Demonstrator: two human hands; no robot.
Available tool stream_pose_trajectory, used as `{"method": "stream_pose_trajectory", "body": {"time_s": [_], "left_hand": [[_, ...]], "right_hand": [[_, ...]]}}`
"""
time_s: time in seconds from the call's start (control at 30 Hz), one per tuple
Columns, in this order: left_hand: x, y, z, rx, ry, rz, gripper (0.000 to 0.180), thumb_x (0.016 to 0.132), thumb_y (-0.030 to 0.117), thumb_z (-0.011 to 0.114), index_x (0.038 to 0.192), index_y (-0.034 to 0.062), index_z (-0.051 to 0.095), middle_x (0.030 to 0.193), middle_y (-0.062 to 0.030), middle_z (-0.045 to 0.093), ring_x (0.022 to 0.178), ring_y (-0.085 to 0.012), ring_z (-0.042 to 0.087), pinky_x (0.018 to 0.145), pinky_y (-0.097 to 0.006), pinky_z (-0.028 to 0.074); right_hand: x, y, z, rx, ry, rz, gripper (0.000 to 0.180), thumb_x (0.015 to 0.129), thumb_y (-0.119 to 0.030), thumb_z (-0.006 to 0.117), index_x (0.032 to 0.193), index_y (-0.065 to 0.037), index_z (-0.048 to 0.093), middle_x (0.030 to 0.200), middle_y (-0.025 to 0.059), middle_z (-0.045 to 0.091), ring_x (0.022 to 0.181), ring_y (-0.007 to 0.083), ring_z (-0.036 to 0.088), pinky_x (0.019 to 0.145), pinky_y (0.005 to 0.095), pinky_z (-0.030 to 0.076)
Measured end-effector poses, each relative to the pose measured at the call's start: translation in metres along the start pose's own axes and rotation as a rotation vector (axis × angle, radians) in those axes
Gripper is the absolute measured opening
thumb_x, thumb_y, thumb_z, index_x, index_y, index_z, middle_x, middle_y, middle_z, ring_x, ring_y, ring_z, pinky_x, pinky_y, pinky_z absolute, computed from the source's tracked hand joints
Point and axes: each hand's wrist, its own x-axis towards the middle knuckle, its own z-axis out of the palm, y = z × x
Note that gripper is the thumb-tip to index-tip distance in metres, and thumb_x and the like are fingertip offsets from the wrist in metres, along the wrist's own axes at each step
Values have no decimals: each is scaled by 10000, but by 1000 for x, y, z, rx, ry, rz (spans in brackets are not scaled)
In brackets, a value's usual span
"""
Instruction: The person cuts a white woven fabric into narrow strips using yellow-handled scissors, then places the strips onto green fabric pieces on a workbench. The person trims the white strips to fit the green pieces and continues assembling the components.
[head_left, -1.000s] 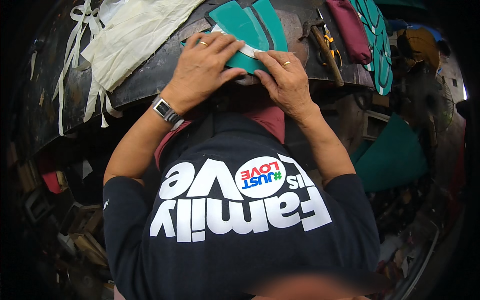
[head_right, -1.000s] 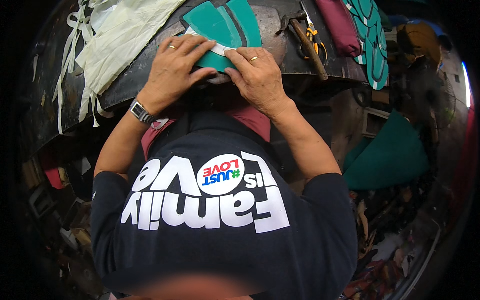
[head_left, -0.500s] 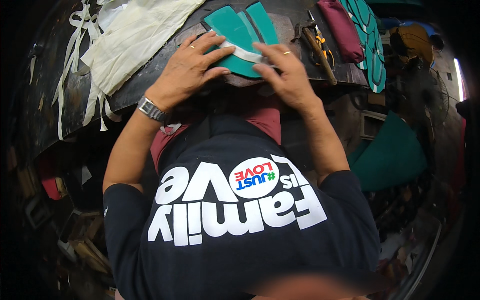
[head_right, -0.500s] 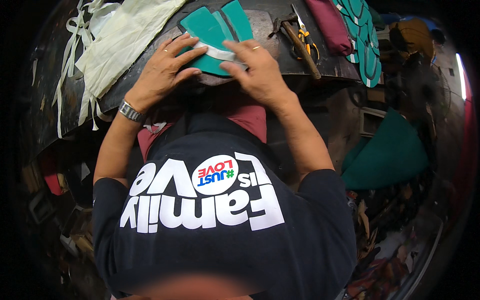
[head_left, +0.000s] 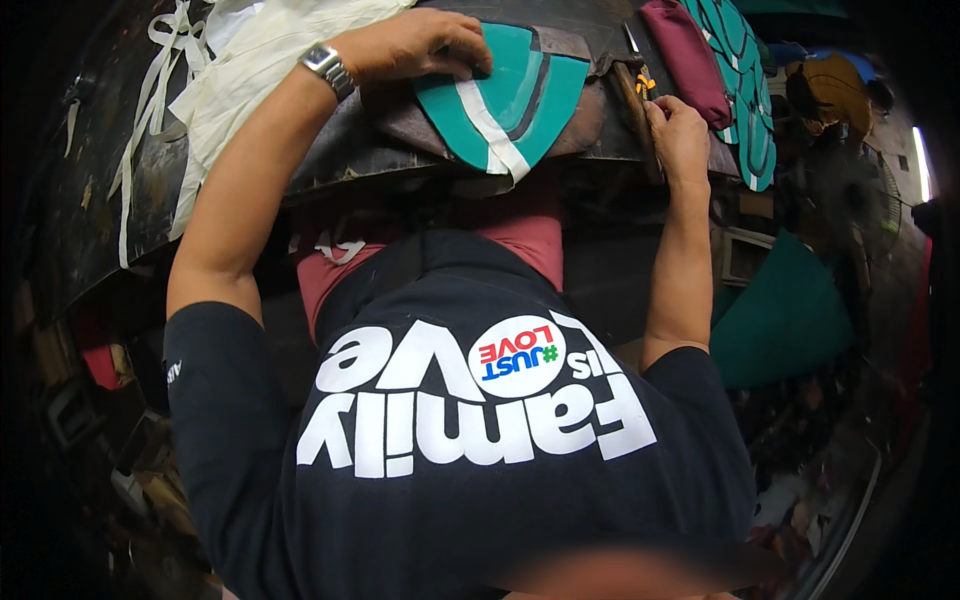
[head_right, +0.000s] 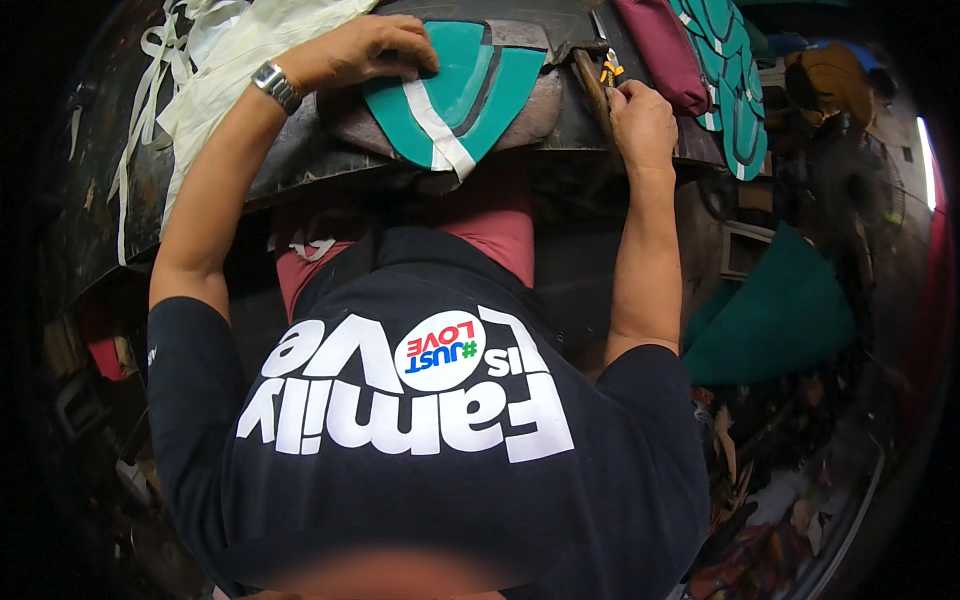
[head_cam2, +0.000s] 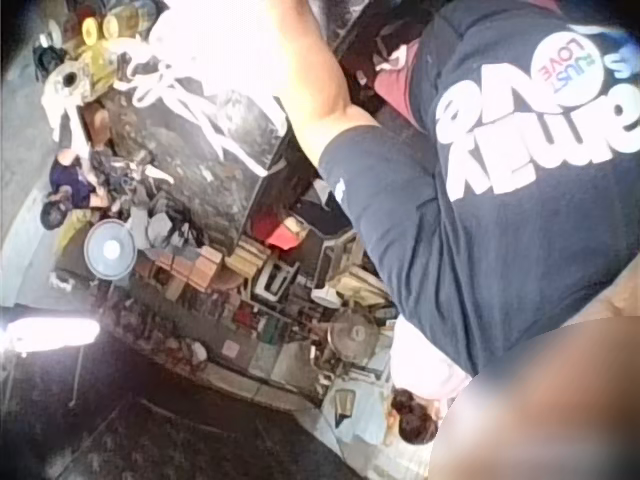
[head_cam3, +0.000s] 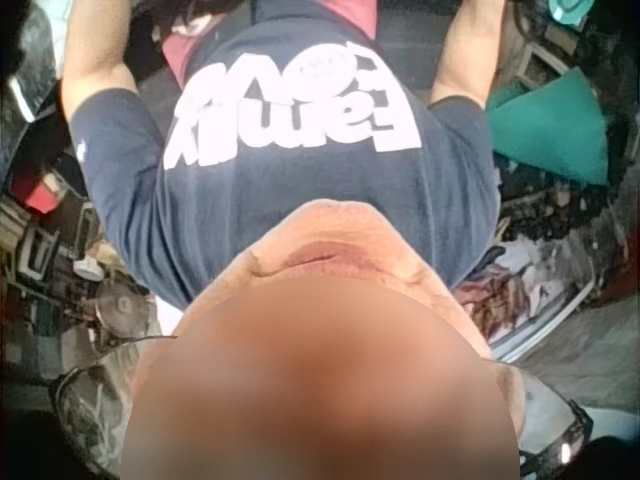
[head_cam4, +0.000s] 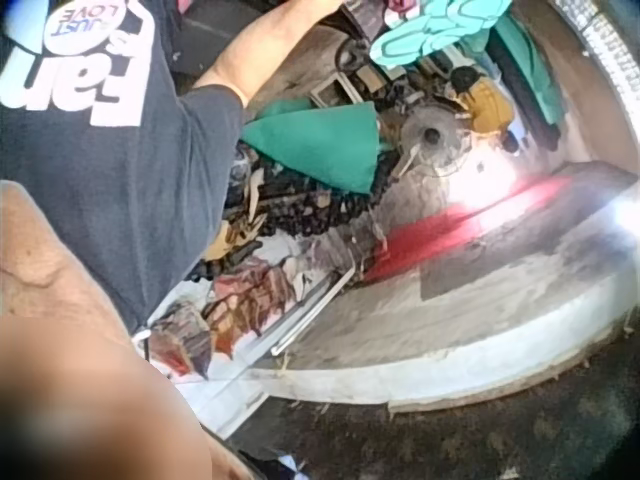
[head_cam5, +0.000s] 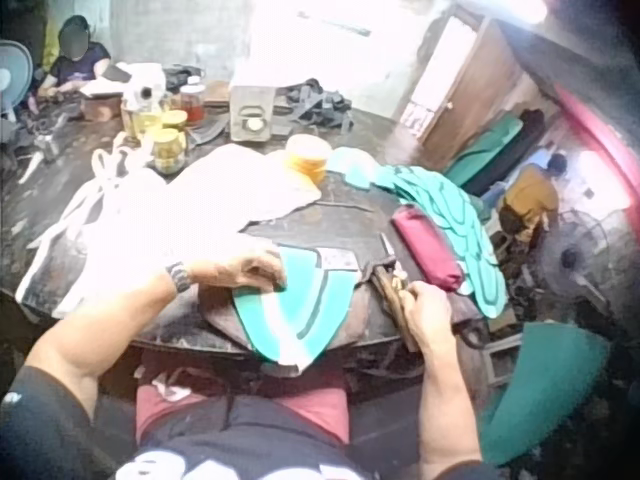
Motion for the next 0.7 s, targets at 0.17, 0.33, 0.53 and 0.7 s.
{"method": "stream_pose_trajectory", "body": {"time_s": [0.17, 0.33, 0.53, 0.7], "left_hand": [[10, 21, 5, 323, 32, -30, 288, 811, 52, 701, 1096, 93, 689, 1149, -84, 631, 1097, -302, 586, 989, -386, 463], [-13, 79, 78, 465, 429, -406, 637, 882, 525, 647, 1375, 138, 532, 1437, -240, 431, 1341, -444, 384, 1117, -572, 275], [-16, 61, 87, 466, 353, -343, 716, 897, 614, 568, 1487, 230, 438, 1550, -291, 277, 1441, -469, 246, 1171, -566, 189], [-5, 14, 50, 332, 191, -91, 660, 889, 564, 621, 1448, 235, 498, 1572, -216, 299, 1468, -396, 242, 1203, -486, 195]], "right_hand": [[3, -1, -1, -110, -97, 66, 366, 795, -376, 743, 922, -34, 710, 871, 193, 708, 870, 371, 688, 762, 439, 522], [9, 0, -1, -173, -134, 99, 328, 787, -348, 710, 905, -43, 704, 928, 200, 713, 931, 398, 681, 817, 477, 522], [14, 14, -10, -258, -9, 139, 354, 837, -338, 630, 1052, -58, 657, 985, 218, 711, 957, 429, 674, 843, 522, 508], [16, 31, -29, -121, 230, 167, 315, 836, -309, 671, 1014, -53, 629, 881, 187, 700, 846, 378, 682, 772, 484, 509]]}}
